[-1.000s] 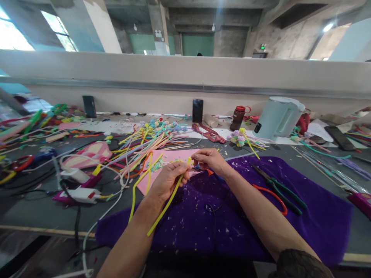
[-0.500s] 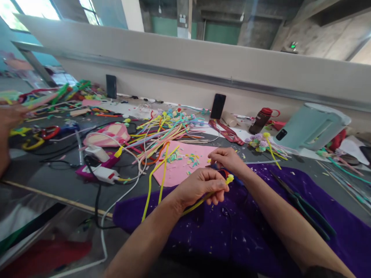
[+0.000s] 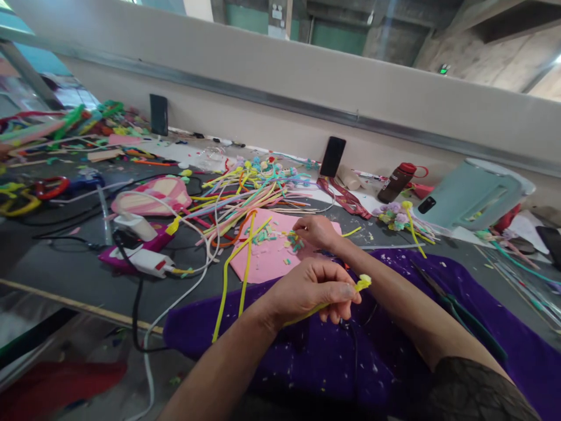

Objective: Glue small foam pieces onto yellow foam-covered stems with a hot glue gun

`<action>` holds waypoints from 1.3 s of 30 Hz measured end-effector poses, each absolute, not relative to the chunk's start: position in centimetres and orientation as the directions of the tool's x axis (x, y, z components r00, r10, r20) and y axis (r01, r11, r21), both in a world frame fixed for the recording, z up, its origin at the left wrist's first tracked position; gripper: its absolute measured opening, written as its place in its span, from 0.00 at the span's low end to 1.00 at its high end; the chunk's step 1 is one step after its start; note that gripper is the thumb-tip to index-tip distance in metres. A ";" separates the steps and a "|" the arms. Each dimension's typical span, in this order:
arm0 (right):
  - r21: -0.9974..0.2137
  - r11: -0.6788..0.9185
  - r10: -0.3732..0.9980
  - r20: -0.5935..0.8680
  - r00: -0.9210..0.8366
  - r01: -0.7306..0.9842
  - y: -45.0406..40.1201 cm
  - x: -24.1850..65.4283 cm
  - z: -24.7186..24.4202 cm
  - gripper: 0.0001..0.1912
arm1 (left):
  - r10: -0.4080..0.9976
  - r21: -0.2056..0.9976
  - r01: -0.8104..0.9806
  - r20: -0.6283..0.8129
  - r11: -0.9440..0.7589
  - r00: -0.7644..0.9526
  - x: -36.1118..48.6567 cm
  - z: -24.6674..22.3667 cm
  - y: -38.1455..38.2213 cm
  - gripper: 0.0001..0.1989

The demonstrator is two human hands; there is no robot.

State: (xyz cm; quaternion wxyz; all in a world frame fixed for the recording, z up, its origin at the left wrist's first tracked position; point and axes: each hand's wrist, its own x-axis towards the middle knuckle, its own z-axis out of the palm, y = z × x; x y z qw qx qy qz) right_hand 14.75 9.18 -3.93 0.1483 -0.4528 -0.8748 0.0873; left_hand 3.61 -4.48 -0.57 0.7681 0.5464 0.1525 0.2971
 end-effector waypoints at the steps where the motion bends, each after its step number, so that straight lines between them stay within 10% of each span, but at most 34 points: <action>1: -0.275 0.588 0.809 0.183 -0.559 0.761 9.4 14.3 -3.9 0.11 | 0.628 0.930 -0.293 0.095 0.220 0.773 3.6 -0.6 -4.5 0.10; 19: -0.318 0.581 0.813 0.179 -0.555 0.749 9.5 12.1 -3.8 0.09 | 0.727 0.900 -0.348 0.053 0.263 0.684 3.4 -0.8 -3.8 0.11; 28: -0.908 0.257 0.937 0.149 -0.317 0.331 3.3 18.5 -2.0 0.05 | 0.928 0.873 -0.445 -0.023 0.200 0.372 3.2 -0.7 -2.5 0.12; 39: -0.997 0.081 0.922 0.075 -0.380 0.000 2.5 18.9 -1.9 0.08 | 0.993 0.925 -0.372 -0.035 0.076 0.117 2.6 -1.7 -0.2 0.14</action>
